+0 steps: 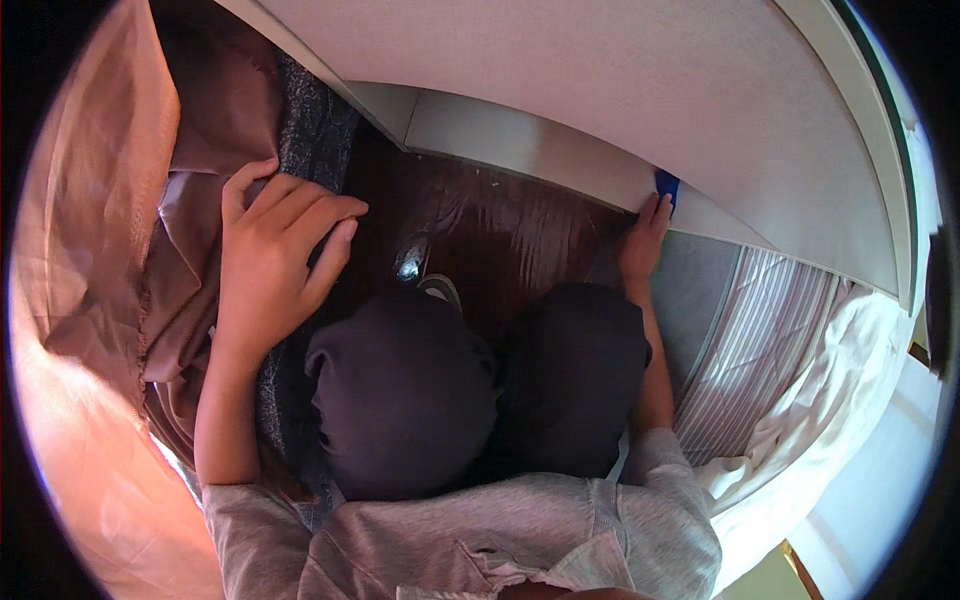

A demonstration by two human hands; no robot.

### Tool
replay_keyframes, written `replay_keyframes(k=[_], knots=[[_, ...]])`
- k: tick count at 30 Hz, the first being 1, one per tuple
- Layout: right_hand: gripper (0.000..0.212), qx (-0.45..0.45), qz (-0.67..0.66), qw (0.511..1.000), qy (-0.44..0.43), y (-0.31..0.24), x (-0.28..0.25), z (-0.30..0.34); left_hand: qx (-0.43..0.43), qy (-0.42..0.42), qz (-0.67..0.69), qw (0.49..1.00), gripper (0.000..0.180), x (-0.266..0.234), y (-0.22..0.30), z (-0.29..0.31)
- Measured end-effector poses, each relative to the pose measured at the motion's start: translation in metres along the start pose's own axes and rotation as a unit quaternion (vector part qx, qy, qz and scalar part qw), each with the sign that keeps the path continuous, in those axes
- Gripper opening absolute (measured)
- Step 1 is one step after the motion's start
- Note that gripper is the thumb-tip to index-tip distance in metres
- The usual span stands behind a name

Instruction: Cleaning a bedside table surface and its lower compartments using a blue cloth.

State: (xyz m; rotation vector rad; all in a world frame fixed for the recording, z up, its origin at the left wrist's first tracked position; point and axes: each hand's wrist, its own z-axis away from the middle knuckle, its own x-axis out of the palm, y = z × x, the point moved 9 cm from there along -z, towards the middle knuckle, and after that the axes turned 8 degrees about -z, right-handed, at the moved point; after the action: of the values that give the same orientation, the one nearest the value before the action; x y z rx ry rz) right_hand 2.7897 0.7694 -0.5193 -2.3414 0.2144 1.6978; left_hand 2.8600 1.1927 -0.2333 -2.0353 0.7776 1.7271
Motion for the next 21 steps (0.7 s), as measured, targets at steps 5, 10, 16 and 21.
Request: replay_keyframes(k=[5,10,16,21], knots=[[0.076,0.018,-0.175,0.981,-0.081,-0.084,0.011,-0.036,-0.007,-0.006,-0.015,1.000,0.008,-0.003,-0.002,0.004],[0.078,-0.116,-0.229,0.962,-0.094,-0.199,0.034,-0.046,-0.015,-0.002,-0.014,1.000,0.009,-0.001,-0.003,-0.002],[0.055,-0.276,-0.231,0.928,-0.095,-0.287,0.037,-0.042,-0.017,0.016,-0.011,1.000,0.007,0.000,-0.003,0.000],[0.056,-0.262,-0.184,0.940,-0.118,-0.230,0.037,-0.041,-0.017,-0.022,0.021,0.999,0.010,0.002,-0.007,0.003]])
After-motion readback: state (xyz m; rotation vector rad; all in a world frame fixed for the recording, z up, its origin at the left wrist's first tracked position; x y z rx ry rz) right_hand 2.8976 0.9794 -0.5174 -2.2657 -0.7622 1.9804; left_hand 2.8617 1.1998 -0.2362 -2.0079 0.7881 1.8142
